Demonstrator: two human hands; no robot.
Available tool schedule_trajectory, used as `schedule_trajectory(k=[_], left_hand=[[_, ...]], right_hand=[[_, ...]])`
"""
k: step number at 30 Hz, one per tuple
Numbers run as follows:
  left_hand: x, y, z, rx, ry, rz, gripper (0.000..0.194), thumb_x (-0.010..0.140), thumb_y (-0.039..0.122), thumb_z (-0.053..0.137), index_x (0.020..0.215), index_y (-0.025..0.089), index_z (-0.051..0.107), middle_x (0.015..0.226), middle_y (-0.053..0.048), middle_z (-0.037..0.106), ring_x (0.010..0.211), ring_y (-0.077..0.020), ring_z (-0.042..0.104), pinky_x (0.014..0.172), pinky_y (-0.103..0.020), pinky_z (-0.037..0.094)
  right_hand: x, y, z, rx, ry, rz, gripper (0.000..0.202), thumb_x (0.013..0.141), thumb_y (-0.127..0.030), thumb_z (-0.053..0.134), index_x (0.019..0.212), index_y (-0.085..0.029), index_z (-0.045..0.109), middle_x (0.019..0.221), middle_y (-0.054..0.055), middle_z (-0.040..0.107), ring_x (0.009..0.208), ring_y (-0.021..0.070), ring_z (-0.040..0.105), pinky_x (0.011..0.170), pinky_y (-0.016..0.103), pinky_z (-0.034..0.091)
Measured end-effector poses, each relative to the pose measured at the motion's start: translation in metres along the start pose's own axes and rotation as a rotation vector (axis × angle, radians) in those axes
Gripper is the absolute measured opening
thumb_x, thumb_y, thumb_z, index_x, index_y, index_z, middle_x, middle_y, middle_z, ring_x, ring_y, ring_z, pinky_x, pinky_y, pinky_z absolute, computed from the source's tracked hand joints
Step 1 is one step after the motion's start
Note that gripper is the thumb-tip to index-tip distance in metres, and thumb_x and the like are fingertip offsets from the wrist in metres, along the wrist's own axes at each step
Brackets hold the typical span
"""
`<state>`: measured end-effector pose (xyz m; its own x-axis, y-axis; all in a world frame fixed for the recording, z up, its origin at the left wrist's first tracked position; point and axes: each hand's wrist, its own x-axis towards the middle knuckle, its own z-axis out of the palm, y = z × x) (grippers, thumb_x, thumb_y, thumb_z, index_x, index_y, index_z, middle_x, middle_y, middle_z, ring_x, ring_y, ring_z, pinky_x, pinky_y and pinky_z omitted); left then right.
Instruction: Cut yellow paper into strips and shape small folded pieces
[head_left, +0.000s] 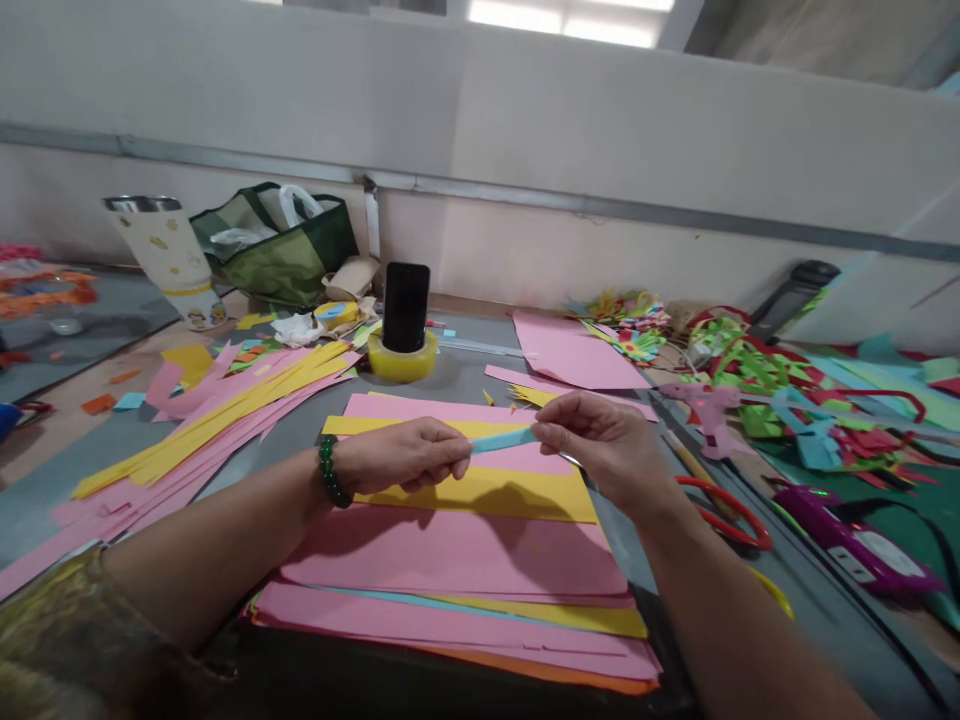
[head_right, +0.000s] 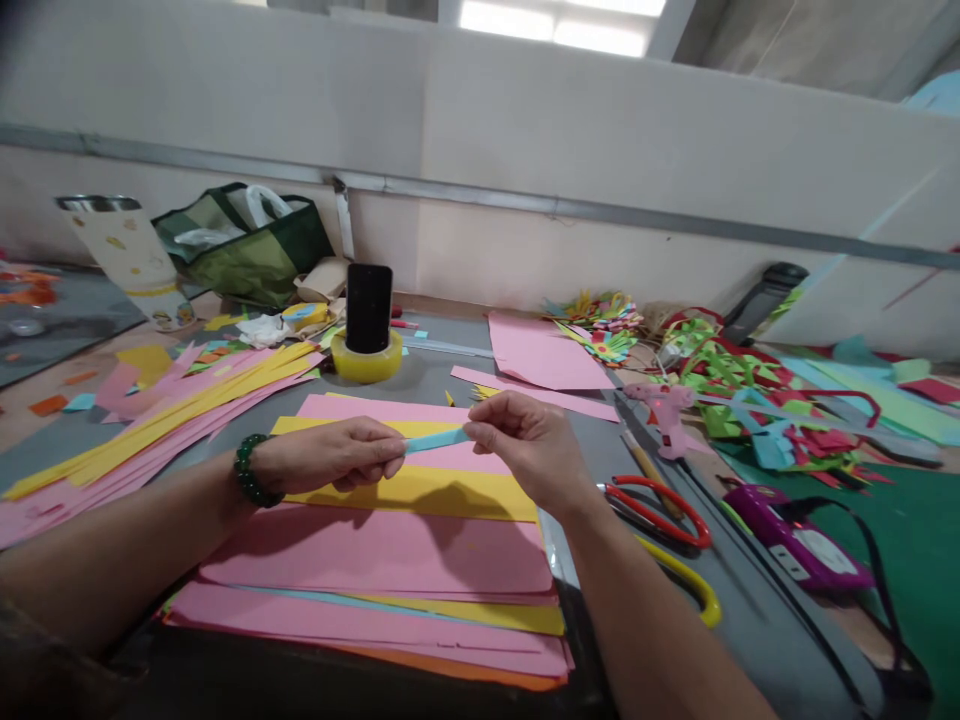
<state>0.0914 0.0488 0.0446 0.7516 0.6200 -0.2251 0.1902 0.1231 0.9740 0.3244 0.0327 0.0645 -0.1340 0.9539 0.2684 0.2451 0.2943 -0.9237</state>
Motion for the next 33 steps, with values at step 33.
schedule_trajectory(k=[33], left_hand=[[0.000, -0.001, -0.013, -0.173, -0.004, 0.040, 0.044, 0.087, 0.050, 0.051, 0.090, 0.010, 0.066, 0.061, 0.008, 0.023, 0.050, -0.0057, 0.016, 0.044, -0.020, 0.016]], right_hand=[[0.004, 0.007, -0.006, -0.064, 0.049, -0.025, 0.021, 0.065, -0.037, 0.077, 0.072, -0.020, 0.067, 0.060, -0.001, 0.064, 0.056, 0.0128, 0.061, 0.057, 0.026, 0.053]])
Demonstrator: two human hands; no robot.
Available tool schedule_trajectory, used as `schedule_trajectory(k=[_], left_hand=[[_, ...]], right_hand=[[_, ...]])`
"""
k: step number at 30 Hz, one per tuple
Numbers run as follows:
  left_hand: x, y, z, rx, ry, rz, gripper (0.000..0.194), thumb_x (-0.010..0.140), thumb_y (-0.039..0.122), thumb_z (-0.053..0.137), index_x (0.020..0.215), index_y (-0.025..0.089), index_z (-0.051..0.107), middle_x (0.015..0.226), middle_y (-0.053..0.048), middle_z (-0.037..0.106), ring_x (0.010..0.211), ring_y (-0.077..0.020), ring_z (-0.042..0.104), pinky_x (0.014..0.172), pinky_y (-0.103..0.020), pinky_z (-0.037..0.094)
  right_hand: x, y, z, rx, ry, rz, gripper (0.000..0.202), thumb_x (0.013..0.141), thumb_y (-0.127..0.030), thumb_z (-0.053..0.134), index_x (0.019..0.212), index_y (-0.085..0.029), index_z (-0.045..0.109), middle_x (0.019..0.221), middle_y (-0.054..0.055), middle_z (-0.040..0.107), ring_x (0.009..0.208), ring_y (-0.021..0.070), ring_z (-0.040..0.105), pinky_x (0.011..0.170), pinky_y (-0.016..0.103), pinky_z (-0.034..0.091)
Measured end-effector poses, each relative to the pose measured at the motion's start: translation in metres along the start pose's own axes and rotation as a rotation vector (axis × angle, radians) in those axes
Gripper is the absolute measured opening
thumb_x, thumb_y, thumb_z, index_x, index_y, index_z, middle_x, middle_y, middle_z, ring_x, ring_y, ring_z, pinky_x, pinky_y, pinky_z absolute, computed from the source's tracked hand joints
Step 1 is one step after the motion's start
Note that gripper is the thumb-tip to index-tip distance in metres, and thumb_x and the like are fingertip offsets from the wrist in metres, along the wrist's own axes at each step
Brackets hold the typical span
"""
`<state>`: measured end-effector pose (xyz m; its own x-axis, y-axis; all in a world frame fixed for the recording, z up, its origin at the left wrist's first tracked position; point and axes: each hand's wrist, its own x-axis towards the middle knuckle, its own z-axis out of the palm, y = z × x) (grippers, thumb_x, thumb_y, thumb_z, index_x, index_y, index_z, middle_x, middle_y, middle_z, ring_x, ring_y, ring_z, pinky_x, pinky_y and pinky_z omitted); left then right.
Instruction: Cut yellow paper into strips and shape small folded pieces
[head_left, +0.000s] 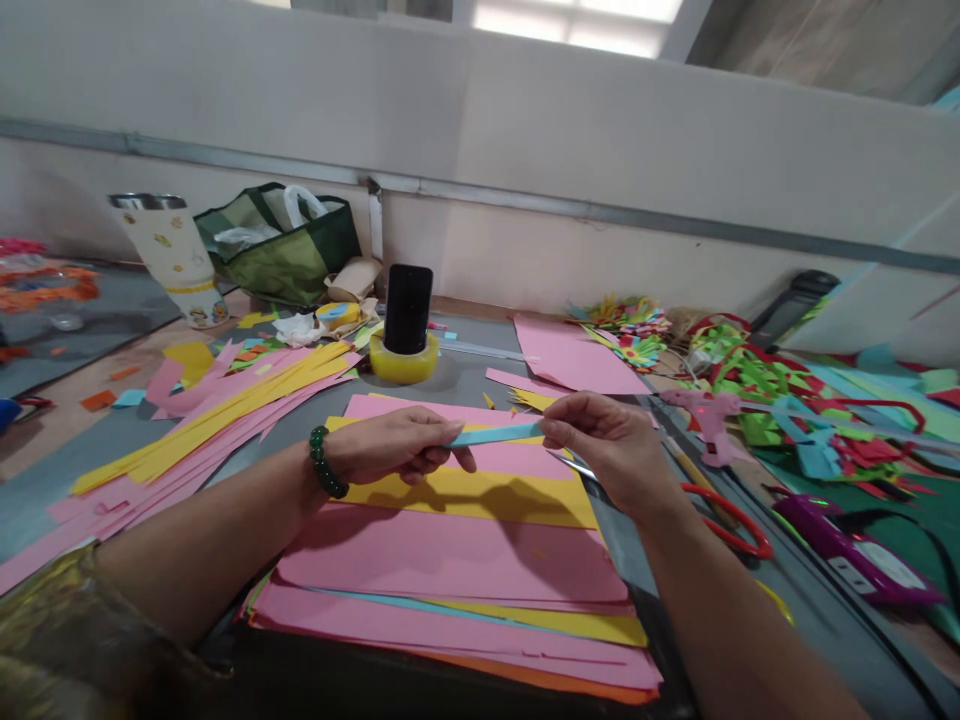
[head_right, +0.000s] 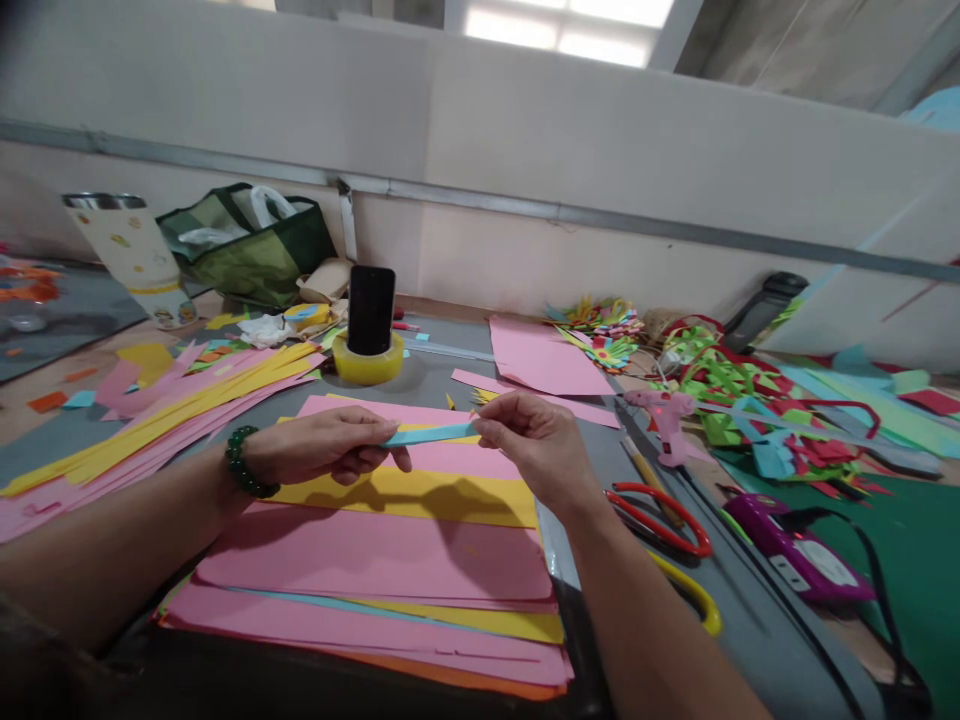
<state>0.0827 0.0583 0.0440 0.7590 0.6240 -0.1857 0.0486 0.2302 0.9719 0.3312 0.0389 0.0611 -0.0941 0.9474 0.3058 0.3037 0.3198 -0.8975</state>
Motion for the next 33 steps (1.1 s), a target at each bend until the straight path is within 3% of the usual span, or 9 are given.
schedule_trajectory(k=[7, 14, 17, 20, 24, 29, 33], left_hand=[[0.001, -0.001, 0.000, 0.033, -0.007, 0.017, 0.039, 0.087, 0.046, 0.052, 0.084, 0.009, 0.064, 0.060, 0.007, 0.027, 0.048, -0.0044, 0.021, 0.043, -0.018, 0.021], [0.000, 0.008, -0.010, 0.404, 0.027, -0.001, 0.051, 0.088, 0.056, 0.043, 0.071, 0.012, 0.063, 0.051, 0.005, 0.040, 0.042, -0.0060, 0.033, 0.043, -0.020, 0.031], [-0.003, 0.014, -0.015, 0.518, -0.102, 0.013, 0.050, 0.087, 0.057, 0.044, 0.076, 0.013, 0.066, 0.059, -0.001, 0.056, 0.055, -0.0100, 0.051, 0.060, -0.022, 0.042], [-0.005, 0.015, -0.009, 0.469, -0.234, 0.021, 0.049, 0.089, 0.057, 0.041, 0.093, 0.016, 0.066, 0.075, -0.005, 0.065, 0.070, -0.0131, 0.059, 0.073, -0.024, 0.043], [0.000, 0.006, 0.007, 0.331, -0.264, 0.005, 0.049, 0.092, 0.054, 0.033, 0.094, 0.014, 0.062, 0.067, -0.004, 0.064, 0.057, -0.0106, 0.057, 0.064, -0.022, 0.043], [0.006, -0.006, 0.013, 0.362, -0.151, 0.033, 0.051, 0.087, 0.059, 0.042, 0.081, 0.012, 0.062, 0.054, 0.001, 0.055, 0.045, -0.0068, 0.047, 0.049, -0.018, 0.038], [0.006, -0.007, 0.015, 0.430, -0.087, 0.059, 0.050, 0.089, 0.056, 0.040, 0.078, 0.013, 0.062, 0.052, 0.003, 0.052, 0.041, -0.0054, 0.040, 0.042, -0.016, 0.031]], right_hand=[[0.000, -0.001, 0.000, 0.005, -0.006, 0.001, 0.020, 0.065, -0.037, 0.076, 0.071, -0.020, 0.067, 0.059, -0.001, 0.064, 0.056, 0.0130, 0.061, 0.056, 0.026, 0.053], [-0.002, -0.002, 0.001, 0.045, -0.014, 0.011, 0.018, 0.064, -0.033, 0.077, 0.071, -0.020, 0.067, 0.060, -0.001, 0.064, 0.054, 0.0117, 0.060, 0.055, 0.025, 0.053], [-0.004, -0.004, 0.006, 0.073, -0.039, 0.031, 0.018, 0.063, -0.031, 0.078, 0.071, -0.020, 0.067, 0.061, -0.002, 0.064, 0.054, 0.0113, 0.060, 0.055, 0.025, 0.053], [-0.008, -0.006, 0.016, 0.056, -0.107, 0.033, 0.016, 0.065, -0.030, 0.075, 0.071, -0.019, 0.066, 0.061, -0.001, 0.063, 0.055, 0.0116, 0.060, 0.055, 0.025, 0.052], [-0.015, -0.009, 0.034, -0.016, -0.195, -0.034, 0.013, 0.071, -0.029, 0.071, 0.070, -0.018, 0.065, 0.061, 0.000, 0.062, 0.057, 0.0121, 0.059, 0.054, 0.025, 0.049], [-0.018, -0.010, 0.042, -0.078, -0.159, -0.087, 0.015, 0.071, -0.031, 0.069, 0.067, -0.017, 0.064, 0.062, 0.000, 0.061, 0.057, 0.0117, 0.057, 0.053, 0.024, 0.047], [-0.016, -0.009, 0.041, -0.039, -0.215, 0.012, 0.020, 0.073, -0.037, 0.068, 0.073, -0.017, 0.065, 0.065, 0.001, 0.062, 0.057, 0.0122, 0.060, 0.054, 0.024, 0.049]])
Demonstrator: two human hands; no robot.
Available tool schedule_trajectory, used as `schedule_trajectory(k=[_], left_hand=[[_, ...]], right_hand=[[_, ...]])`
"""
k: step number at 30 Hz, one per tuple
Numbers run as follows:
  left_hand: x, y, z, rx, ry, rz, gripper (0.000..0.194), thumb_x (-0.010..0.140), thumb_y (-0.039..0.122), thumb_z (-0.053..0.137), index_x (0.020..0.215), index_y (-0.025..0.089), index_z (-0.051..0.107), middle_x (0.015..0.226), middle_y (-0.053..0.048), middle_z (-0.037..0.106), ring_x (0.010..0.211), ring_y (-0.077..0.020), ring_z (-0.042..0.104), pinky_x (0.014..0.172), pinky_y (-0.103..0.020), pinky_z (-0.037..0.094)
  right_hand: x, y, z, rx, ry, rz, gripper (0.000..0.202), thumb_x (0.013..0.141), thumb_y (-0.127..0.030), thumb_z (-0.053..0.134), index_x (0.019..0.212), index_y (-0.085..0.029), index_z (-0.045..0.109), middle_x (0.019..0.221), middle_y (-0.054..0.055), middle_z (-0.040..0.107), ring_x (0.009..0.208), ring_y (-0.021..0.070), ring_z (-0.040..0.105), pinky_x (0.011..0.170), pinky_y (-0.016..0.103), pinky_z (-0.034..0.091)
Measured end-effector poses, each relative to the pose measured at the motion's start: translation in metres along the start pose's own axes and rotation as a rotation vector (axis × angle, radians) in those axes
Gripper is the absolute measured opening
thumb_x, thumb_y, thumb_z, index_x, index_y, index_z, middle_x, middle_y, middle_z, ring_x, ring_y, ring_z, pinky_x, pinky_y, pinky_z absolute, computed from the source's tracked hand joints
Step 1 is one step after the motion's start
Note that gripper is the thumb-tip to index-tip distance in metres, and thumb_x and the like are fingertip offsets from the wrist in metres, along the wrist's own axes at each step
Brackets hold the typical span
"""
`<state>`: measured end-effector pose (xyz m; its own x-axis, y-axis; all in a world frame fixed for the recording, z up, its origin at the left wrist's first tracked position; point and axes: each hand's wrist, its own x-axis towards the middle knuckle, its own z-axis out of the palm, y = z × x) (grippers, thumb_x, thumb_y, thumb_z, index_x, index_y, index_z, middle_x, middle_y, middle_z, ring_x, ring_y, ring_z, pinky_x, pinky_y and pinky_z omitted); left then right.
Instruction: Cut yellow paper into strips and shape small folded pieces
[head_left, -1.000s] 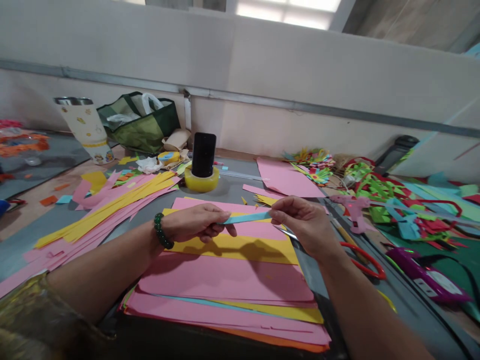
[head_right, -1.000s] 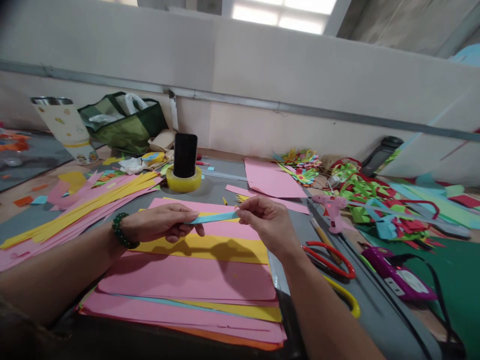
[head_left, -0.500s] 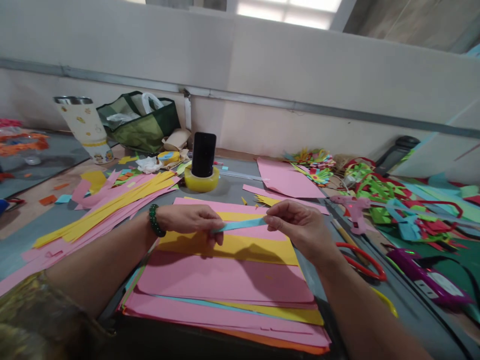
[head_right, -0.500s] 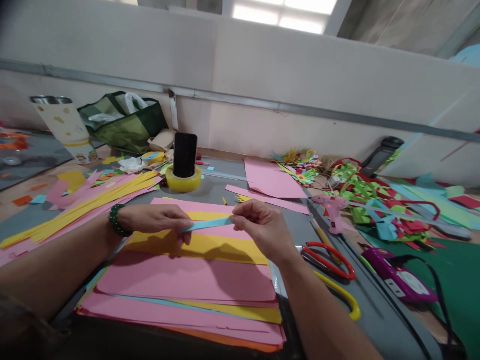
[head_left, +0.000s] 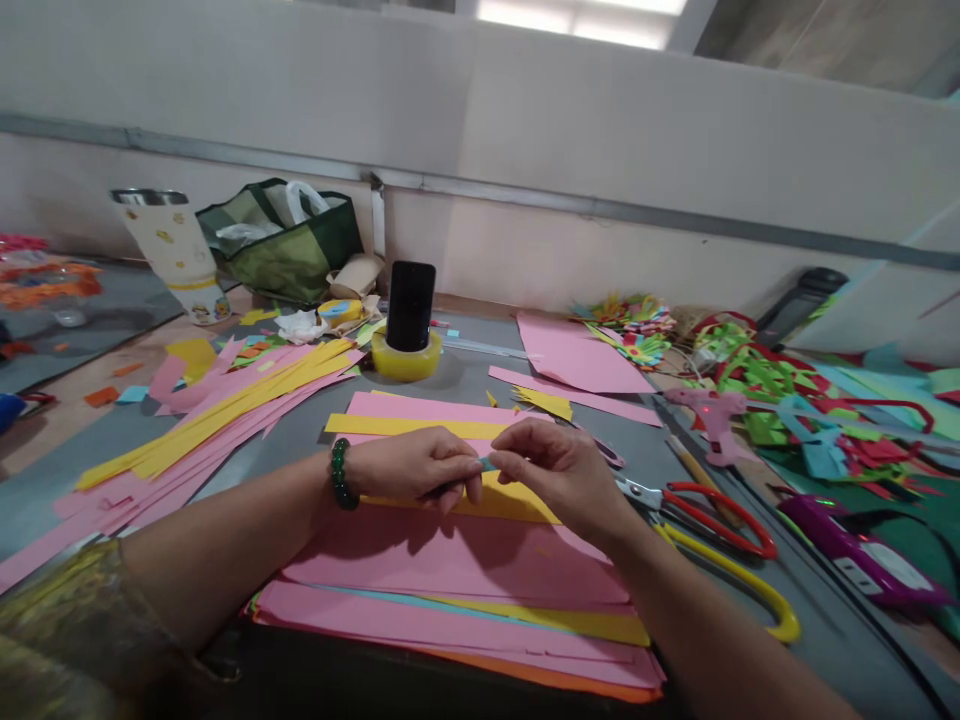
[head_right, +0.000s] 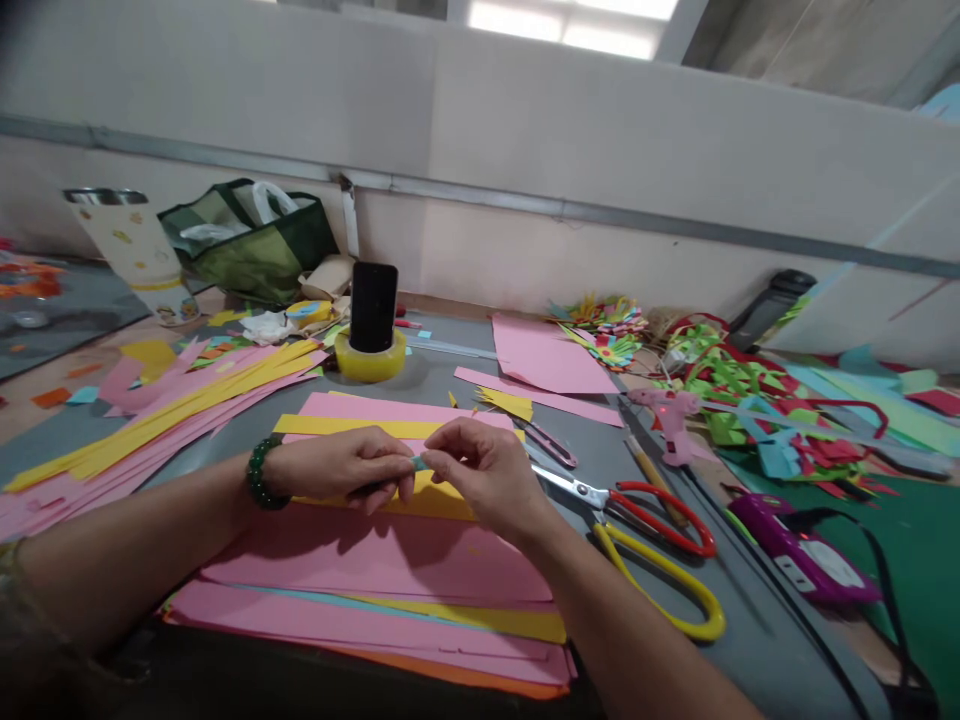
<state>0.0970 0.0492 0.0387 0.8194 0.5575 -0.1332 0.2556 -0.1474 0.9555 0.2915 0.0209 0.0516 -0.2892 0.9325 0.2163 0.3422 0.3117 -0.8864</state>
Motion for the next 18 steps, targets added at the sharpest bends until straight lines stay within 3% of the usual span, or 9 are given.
schedule_trajectory(k=[3, 6, 9, 14, 18], left_hand=[[0.000, 0.002, 0.003, 0.059, 0.026, 0.001, 0.049, 0.091, 0.053, 0.037, 0.076, 0.013, 0.061, 0.049, 0.002, 0.053, 0.040, -0.0058, 0.041, 0.043, -0.017, 0.033], [0.000, 0.001, 0.002, 0.053, -0.021, -0.018, 0.046, 0.092, 0.051, 0.036, 0.078, 0.014, 0.060, 0.052, 0.000, 0.059, 0.042, -0.0069, 0.045, 0.046, -0.017, 0.036], [-0.001, 0.001, -0.005, 0.003, -0.089, -0.042, 0.045, 0.090, 0.053, 0.039, 0.076, 0.015, 0.058, 0.052, -0.001, 0.060, 0.042, -0.0076, 0.046, 0.045, -0.017, 0.037], [-0.006, 0.005, -0.019, -0.025, -0.057, -0.015, 0.042, 0.087, 0.052, 0.045, 0.070, 0.016, 0.057, 0.050, 0.001, 0.057, 0.041, -0.0066, 0.043, 0.044, -0.017, 0.035], [-0.009, 0.011, -0.024, -0.010, -0.037, -0.016, 0.040, 0.087, 0.051, 0.048, 0.070, 0.015, 0.058, 0.052, 0.001, 0.059, 0.041, -0.0062, 0.043, 0.043, -0.017, 0.034]], right_hand=[[0.001, 0.000, 0.000, 0.012, -0.110, 0.066, 0.024, 0.075, -0.039, 0.065, 0.076, -0.015, 0.068, 0.065, 0.002, 0.065, 0.057, 0.0113, 0.059, 0.053, 0.023, 0.049], [0.000, 0.000, -0.004, -0.021, -0.168, 0.084, 0.025, 0.076, -0.040, 0.065, 0.071, -0.015, 0.068, 0.059, 0.002, 0.065, 0.054, 0.0105, 0.058, 0.051, 0.022, 0.047], [-0.001, 0.003, -0.015, 0.008, -0.120, 0.106, 0.026, 0.074, -0.040, 0.067, 0.070, -0.015, 0.067, 0.058, 0.002, 0.065, 0.051, 0.0104, 0.059, 0.051, 0.022, 0.049], [-0.001, 0.007, -0.035, 0.046, -0.034, 0.137, 0.027, 0.071, -0.042, 0.071, 0.073, -0.015, 0.068, 0.061, 0.003, 0.068, 0.049, 0.0100, 0.060, 0.049, 0.020, 0.049], [0.000, 0.003, -0.035, 0.100, 0.014, 0.156, 0.029, 0.067, -0.043, 0.074, 0.071, -0.015, 0.068, 0.059, 0.003, 0.068, 0.049, 0.0094, 0.059, 0.048, 0.020, 0.049]])
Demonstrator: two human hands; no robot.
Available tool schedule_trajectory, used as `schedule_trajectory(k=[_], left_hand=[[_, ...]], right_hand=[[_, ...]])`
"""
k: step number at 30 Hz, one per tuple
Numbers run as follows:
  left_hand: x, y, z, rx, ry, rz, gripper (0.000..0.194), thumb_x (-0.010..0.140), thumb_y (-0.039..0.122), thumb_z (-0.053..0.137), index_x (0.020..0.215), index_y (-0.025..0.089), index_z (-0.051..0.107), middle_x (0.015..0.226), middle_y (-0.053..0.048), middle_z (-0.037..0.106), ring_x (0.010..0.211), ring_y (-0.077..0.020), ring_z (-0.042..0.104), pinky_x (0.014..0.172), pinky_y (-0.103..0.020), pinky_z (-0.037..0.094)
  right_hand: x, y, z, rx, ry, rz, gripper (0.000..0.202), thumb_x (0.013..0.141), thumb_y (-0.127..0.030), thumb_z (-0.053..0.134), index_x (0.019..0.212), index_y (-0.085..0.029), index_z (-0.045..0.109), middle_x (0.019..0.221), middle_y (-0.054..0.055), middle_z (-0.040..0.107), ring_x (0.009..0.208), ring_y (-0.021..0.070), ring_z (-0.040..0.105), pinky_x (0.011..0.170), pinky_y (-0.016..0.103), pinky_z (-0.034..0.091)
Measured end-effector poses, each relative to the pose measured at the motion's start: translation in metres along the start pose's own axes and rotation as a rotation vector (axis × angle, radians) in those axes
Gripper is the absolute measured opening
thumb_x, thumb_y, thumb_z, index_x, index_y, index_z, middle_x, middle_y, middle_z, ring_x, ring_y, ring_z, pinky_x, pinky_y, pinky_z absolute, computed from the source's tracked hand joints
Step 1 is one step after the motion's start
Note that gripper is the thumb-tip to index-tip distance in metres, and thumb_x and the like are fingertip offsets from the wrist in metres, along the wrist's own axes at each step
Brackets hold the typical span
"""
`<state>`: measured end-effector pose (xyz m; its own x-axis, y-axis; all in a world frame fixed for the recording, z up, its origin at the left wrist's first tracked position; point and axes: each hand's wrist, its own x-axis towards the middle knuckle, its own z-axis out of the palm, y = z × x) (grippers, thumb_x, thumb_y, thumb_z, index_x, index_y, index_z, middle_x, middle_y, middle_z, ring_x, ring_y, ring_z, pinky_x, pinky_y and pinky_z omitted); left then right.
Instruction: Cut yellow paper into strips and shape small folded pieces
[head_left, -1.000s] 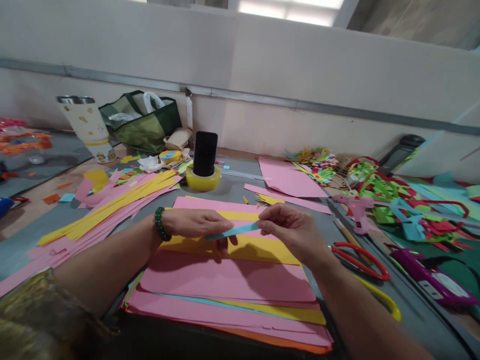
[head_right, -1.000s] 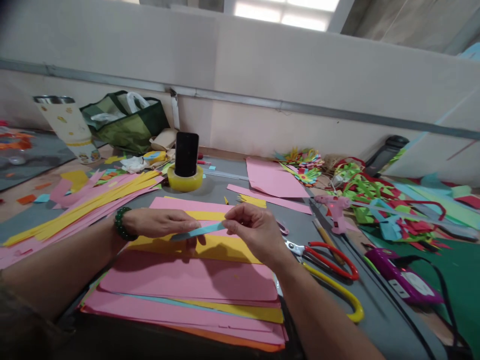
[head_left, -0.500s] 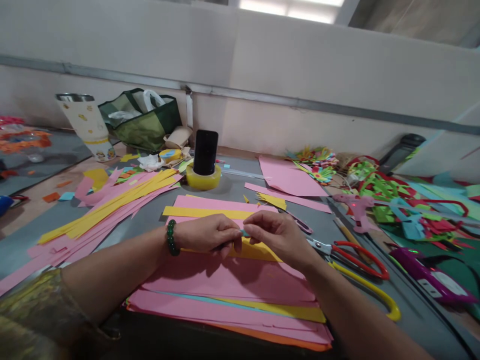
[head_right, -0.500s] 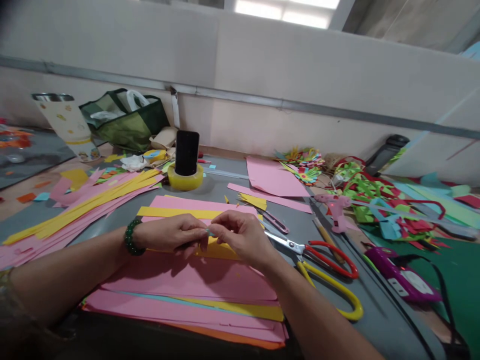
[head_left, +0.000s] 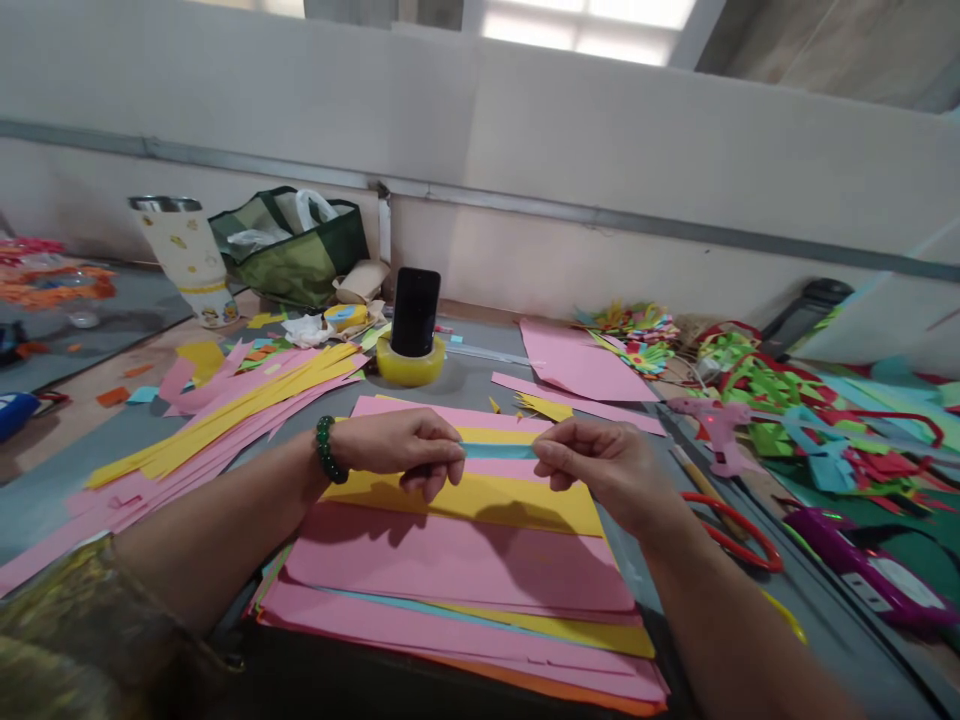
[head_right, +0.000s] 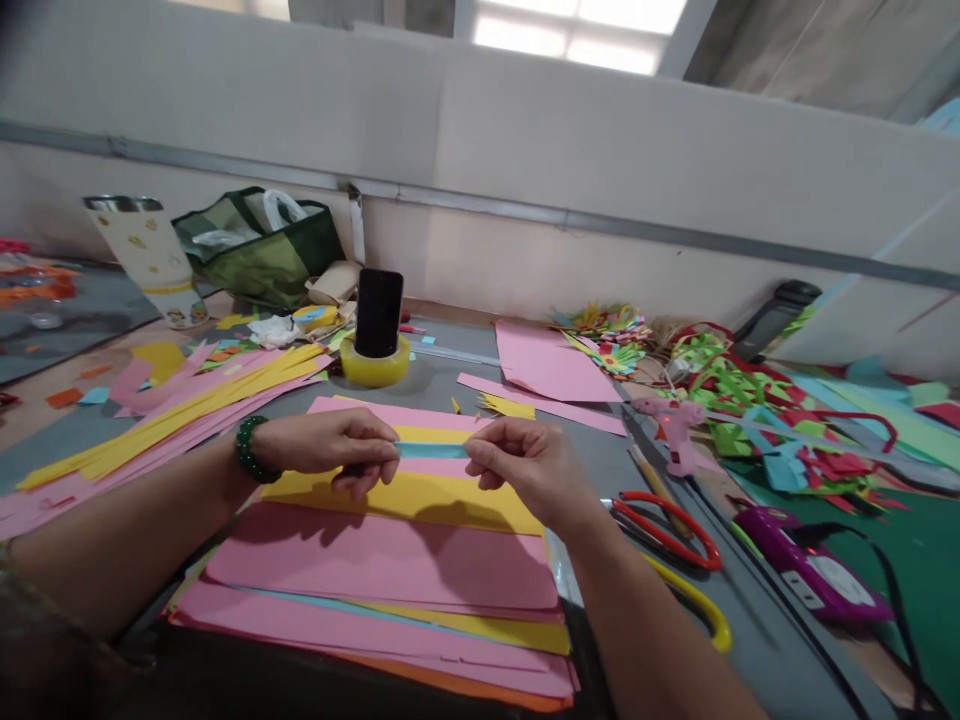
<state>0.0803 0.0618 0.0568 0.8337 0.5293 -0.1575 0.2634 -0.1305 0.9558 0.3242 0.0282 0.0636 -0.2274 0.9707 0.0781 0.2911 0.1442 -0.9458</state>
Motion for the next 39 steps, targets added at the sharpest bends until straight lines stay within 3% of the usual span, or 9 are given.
schedule_trajectory(k=[7, 10, 13, 17, 21, 24, 29, 35, 39], left_hand=[[-0.010, 0.002, -0.022, -0.038, 0.083, 0.001, 0.041, 0.082, 0.052, 0.054, 0.072, 0.013, 0.061, 0.055, -0.003, 0.063, 0.041, -0.0070, 0.048, 0.045, -0.018, 0.038], [-0.011, -0.005, -0.036, -0.168, 0.303, 0.066, 0.039, 0.080, 0.051, 0.059, 0.076, 0.012, 0.062, 0.060, -0.004, 0.065, 0.045, -0.0071, 0.051, 0.046, -0.018, 0.039], [-0.007, -0.008, -0.034, -0.260, 0.465, 0.092, 0.045, 0.083, 0.055, 0.052, 0.091, 0.012, 0.063, 0.074, -0.007, 0.066, 0.056, -0.0098, 0.057, 0.049, -0.019, 0.042], [0.005, -0.006, -0.009, -0.134, 0.462, 0.088, 0.054, 0.085, 0.061, 0.042, 0.107, 0.015, 0.059, 0.092, -0.008, 0.064, 0.068, -0.0133, 0.059, 0.057, -0.023, 0.046], [0.011, -0.004, 0.009, 0.121, 0.360, 0.168, 0.040, 0.087, 0.050, 0.047, 0.089, 0.014, 0.065, 0.076, -0.002, 0.060, 0.067, -0.0115, 0.054, 0.061, -0.022, 0.041], [0.011, -0.006, 0.010, 0.128, 0.256, 0.064, 0.041, 0.088, 0.045, 0.043, 0.076, 0.013, 0.066, 0.054, 0.003, 0.048, 0.051, -0.0083, 0.043, 0.051, -0.020, 0.034], [0.009, -0.008, 0.001, 0.147, 0.314, 0.040, 0.031, 0.083, 0.039, 0.054, 0.070, 0.014, 0.066, 0.049, 0.004, 0.048, 0.046, -0.0069, 0.041, 0.046, -0.018, 0.032], [0.013, -0.007, 0.004, -0.353, 0.680, 0.148, 0.029, 0.070, 0.041, 0.072, 0.072, 0.014, 0.064, 0.065, 0.001, 0.059, 0.060, -0.0078, 0.052, 0.060, -0.020, 0.044], [0.021, -0.007, 0.026, -0.581, 0.568, 0.124, 0.034, 0.066, 0.039, 0.077, 0.087, 0.014, 0.068, 0.083, -0.004, 0.064, 0.069, -0.0093, 0.056, 0.066, -0.023, 0.046]], right_hand=[[0.003, -0.003, -0.015, 0.120, 0.155, 0.046, 0.030, 0.056, -0.042, 0.081, 0.065, -0.016, 0.069, 0.054, 0.002, 0.066, 0.044, 0.0085, 0.056, 0.044, 0.018, 0.047], [0.007, -0.003, -0.028, 0.229, 0.270, 0.073, 0.032, 0.047, -0.040, 0.086, 0.061, -0.016, 0.069, 0.050, 0.002, 0.064, 0.042, 0.0079, 0.054, 0.040, 0.017, 0.044], [0.010, -0.002, -0.030, 0.256, 0.249, 0.098, 0.031, 0.047, -0.038, 0.086, 0.061, -0.016, 0.069, 0.050, 0.002, 0.064, 0.043, 0.0078, 0.054, 0.040, 0.017, 0.044], [0.010, 0.000, -0.015, 0.187, 0.173, 0.074, 0.030, 0.053, -0.039, 0.083, 0.062, -0.015, 0.069, 0.052, 0.002, 0.065, 0.043, 0.0071, 0.054, 0.042, 0.017, 0.045], [0.010, 0.004, 0.002, 0.083, 0.055, 0.054, 0.031, 0.061, -0.043, 0.078, 0.069, -0.015, 0.069, 0.058, 0.003, 0.068, 0.045, 0.0089, 0.057, 0.046, 0.020, 0.049], [0.009, 0.006, 0.007, 0.051, -0.005, 0.039, 0.029, 0.065, -0.043, 0.076, 0.072, -0.015, 0.069, 0.061, 0.003, 0.069, 0.050, 0.0099, 0.060, 0.050, 0.021, 0.051], [0.009, 0.008, 0.004, 0.105, 0.033, 0.082, 0.030, 0.063, -0.042, 0.077, 0.073, -0.015, 0.069, 0.061, 0.004, 0.069, 0.051, 0.0110, 0.061, 0.052, 0.023, 0.052], [0.015, 0.009, 0.007, 0.364, 0.240, 0.050, 0.027, 0.057, -0.038, 0.082, 0.066, -0.017, 0.067, 0.058, 0.000, 0.068, 0.048, 0.0068, 0.057, 0.051, 0.019, 0.049], [0.014, 0.011, 0.028, 0.412, 0.256, 0.013, 0.026, 0.062, -0.039, 0.079, 0.071, -0.018, 0.068, 0.062, 0.000, 0.069, 0.052, 0.0086, 0.060, 0.056, 0.022, 0.051]])
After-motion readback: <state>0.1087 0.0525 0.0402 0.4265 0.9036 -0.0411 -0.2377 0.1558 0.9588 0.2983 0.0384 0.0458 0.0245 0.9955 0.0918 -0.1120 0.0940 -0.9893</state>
